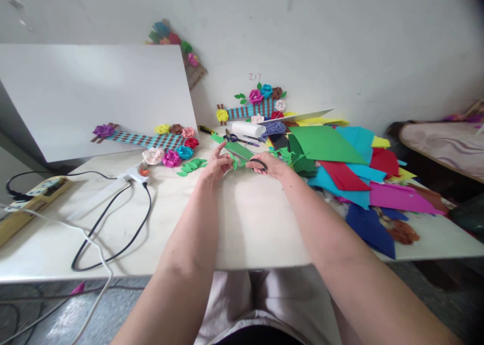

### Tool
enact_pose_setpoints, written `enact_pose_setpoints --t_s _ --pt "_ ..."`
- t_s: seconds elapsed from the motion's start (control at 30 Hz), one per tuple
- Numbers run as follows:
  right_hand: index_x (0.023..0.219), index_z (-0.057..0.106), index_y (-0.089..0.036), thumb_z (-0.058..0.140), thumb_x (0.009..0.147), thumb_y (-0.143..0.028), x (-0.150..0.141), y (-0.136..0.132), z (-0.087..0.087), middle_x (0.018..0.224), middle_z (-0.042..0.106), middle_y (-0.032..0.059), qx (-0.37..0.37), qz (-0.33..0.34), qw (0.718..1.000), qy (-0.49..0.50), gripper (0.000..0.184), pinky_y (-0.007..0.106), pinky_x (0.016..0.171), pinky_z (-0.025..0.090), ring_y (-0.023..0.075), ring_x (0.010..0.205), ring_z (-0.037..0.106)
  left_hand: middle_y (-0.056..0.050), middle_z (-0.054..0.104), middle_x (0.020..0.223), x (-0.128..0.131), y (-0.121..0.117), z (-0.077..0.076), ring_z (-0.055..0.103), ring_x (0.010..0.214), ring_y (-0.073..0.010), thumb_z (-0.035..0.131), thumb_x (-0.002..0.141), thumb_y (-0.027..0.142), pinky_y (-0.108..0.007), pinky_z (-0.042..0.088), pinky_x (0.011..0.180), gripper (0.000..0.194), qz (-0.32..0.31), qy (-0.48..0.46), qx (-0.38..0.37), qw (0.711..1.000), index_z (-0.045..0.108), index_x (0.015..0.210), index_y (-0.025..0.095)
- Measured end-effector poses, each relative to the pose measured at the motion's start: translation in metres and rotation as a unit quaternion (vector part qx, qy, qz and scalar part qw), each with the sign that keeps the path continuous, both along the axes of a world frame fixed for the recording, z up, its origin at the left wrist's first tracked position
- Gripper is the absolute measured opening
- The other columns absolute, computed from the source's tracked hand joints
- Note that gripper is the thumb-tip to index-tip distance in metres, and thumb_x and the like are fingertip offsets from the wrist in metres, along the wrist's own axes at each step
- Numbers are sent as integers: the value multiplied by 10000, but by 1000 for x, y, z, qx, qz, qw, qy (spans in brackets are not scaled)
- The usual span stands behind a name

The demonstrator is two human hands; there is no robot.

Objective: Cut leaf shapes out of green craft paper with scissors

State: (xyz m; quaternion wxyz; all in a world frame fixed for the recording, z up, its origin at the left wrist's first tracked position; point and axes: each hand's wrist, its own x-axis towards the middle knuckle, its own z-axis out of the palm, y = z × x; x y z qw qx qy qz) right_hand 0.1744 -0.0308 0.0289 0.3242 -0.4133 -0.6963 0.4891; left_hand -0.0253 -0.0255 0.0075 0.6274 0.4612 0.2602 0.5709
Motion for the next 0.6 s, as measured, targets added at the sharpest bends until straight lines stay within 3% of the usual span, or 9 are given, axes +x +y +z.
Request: enact_pose_setpoints --t_s 0.13,0.27,0.4,0.5,0.6 --pt "613 545 -130 704 713 -261 0 3 -2 404 485 -44 -11 -8 1000 20 230 162 282 222 32 305 341 77 572 622 1 0 -1 540 489 -78 660 563 -22 -203 438 519 918 10 2 -9 1000 342 1390 217" --pt "702 556 -145 732 705 -219 -1 9 -6 397 500 -55 -19 -81 995 48 192 160 289 314 52 308 397 80 572 619 0 3 -3 532 485 -71 682 568 -25 -201 444 522 892 52 -17 -13 998 370 1368 213" --pt "709 550 -159 804 639 -229 -4 14 -9 391 503 -65 1 -141 990 29 272 166 297 356 55 298 419 69 575 608 -1 6 -5 512 453 -67 733 582 17 -202 434 499 805 74 -36 -11 997 438 1310 190" --pt "692 552 -160 836 592 -260 -5 15 -12 388 499 -67 14 -153 988 19 318 171 298 371 56 298 426 59 574 606 -1 7 -5 502 448 -58 771 583 58 -190 408 476 685 71 -37 -11 997 526 1213 172" --pt "738 581 -150 839 580 -283 -5 16 -13 404 503 -68 21 -145 989 25 331 178 300 384 64 314 437 35 574 605 0 7 -5 502 471 -56 786 580 89 -187 396 472 447 55 -18 -10 998 628 996 131"
